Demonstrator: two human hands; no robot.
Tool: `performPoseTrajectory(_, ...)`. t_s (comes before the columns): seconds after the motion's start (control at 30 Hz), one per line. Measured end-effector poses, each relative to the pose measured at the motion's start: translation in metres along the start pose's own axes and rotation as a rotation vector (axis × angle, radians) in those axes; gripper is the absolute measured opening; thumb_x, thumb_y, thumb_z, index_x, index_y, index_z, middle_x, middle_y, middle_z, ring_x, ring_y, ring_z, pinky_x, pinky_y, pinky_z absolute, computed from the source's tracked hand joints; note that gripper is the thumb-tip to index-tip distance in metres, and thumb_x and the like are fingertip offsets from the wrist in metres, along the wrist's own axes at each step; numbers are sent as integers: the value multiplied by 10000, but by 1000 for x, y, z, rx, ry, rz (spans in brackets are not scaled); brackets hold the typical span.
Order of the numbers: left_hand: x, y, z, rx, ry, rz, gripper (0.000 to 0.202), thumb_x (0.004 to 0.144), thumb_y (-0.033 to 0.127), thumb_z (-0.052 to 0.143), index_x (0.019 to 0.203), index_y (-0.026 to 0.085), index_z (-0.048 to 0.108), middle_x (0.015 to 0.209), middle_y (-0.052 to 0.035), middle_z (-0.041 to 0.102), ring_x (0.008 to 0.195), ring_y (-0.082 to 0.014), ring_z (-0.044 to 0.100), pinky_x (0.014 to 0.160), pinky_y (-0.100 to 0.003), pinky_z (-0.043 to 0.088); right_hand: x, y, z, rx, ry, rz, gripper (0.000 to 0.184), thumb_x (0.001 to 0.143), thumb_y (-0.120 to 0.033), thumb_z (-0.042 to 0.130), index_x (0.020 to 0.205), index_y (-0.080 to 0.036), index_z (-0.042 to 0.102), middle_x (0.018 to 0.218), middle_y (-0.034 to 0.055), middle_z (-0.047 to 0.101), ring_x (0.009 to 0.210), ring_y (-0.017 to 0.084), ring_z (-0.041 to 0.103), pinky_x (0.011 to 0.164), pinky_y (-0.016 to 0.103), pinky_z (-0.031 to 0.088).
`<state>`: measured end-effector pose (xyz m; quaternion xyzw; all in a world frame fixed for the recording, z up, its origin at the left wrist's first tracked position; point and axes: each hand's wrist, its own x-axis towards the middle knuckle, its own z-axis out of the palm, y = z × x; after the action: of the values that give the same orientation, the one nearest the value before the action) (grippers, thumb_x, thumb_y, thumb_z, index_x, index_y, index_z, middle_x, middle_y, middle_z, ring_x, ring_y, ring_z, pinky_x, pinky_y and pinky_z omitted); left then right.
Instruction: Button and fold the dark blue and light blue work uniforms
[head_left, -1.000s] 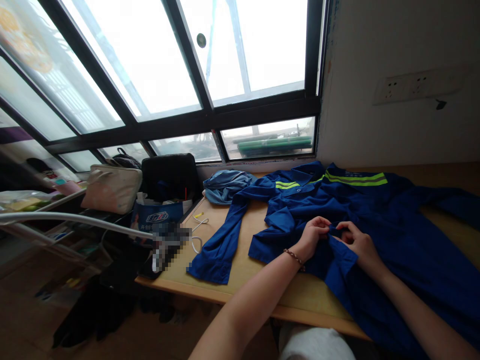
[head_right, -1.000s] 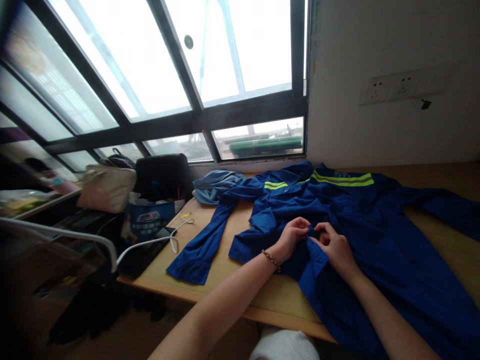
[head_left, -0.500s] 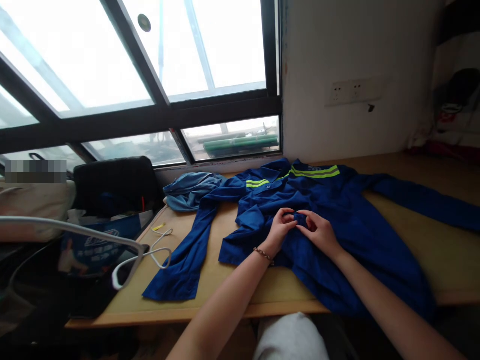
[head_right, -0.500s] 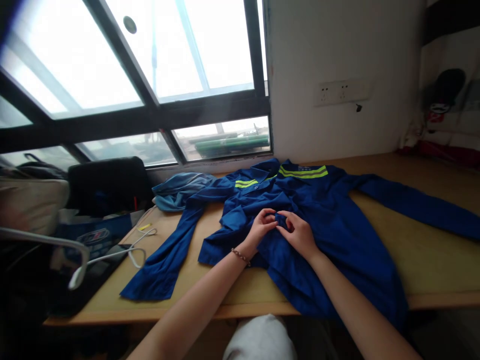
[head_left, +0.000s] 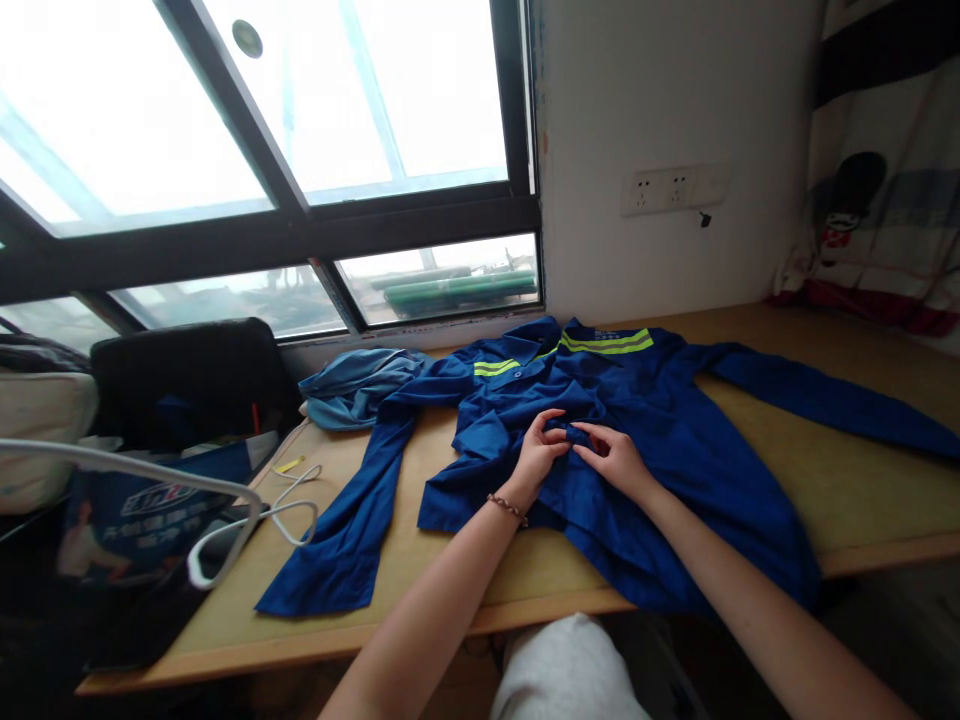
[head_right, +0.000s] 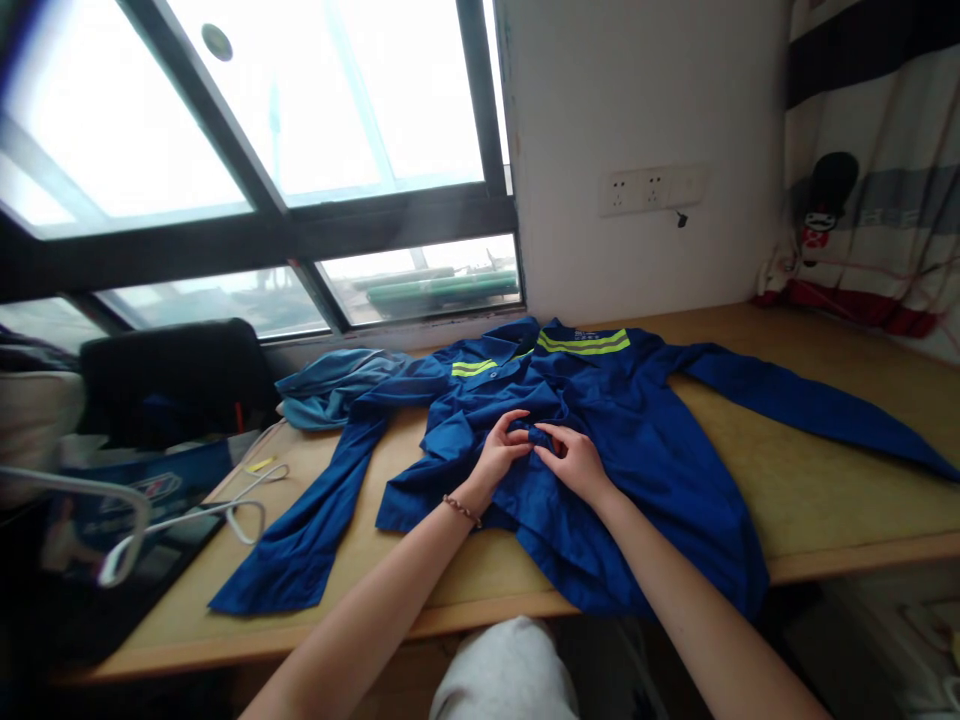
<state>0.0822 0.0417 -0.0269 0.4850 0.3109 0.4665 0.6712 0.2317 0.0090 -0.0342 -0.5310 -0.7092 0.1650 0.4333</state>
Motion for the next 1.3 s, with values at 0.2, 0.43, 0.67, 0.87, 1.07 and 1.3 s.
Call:
performPoseTrajectory(0.2, 1, -3, 1, 7, -39, 39, 564, 544, 69, 609, 1081, 178, 477, 718, -7, 616, 645, -113, 566, 596, -202, 399, -4, -4, 0, -71, -27, -55, 362, 750, -285, 517, 1103, -214, 545, 926, 52, 595, 747, 167, 553, 674, 289, 455)
performPoseTrajectory(0.43, 6, -8, -3, 23, -24, 14, 492, 529, 84, 624, 1001, 158, 507, 683, 6, 582, 615, -106, 545, 569, -202, 391, -6, -16, -6, -215, 43, -102, 358, 781, -254, 470, 1135, -232, 515, 735, 12, 517, 607, 127, 496, 590, 242, 425)
performPoseTrajectory(0.67, -1, -2, 0, 73, 39, -13, 415, 618, 229, 657, 1010, 167, 534, 618, 30, 538, 476, -52, 431, 471, -178, 313, -6, -15, -4, -211, 22, -148, 336, 795, -237, 451, 1121, -219, 527, 672, 0, 484, 577, 122, 472, 576, 238, 408)
performPoseTrajectory(0.87, -1, -1, 1, 16, 91, -26, 402, 565, 165, 680, 950, 160, 565, 711, -5, 580, 657, -105, 531, 606, -204, 384, -7, -16, -2, -242, -2, -196, 350, 798, -225, 445, 1138, -227, 523, 670, 1, 493, 579, 120, 473, 574, 235, 403)
performPoseTrajectory(1.07, -2, 1, 2, -19, 82, -14, 364, 555, 104, 638, 908, 158, 567, 689, 5, 567, 660, -105, 522, 618, -208, 383, -8, -21, -2, -297, -26, -216, 390, 811, -222, 426, 1195, -271, 477, 764, 8, 529, 622, 114, 500, 600, 222, 407)
performPoseTrajectory(1.3, -1, 0, 1, -46, 88, -10, 383, 528, 129, 681, 891, 165, 567, 645, 38, 505, 601, -74, 489, 581, -188, 372, -8, -21, -1, -370, -1, -88, 419, 785, -308, 467, 1202, -261, 472, 814, 19, 562, 631, 127, 536, 570, 226, 409)
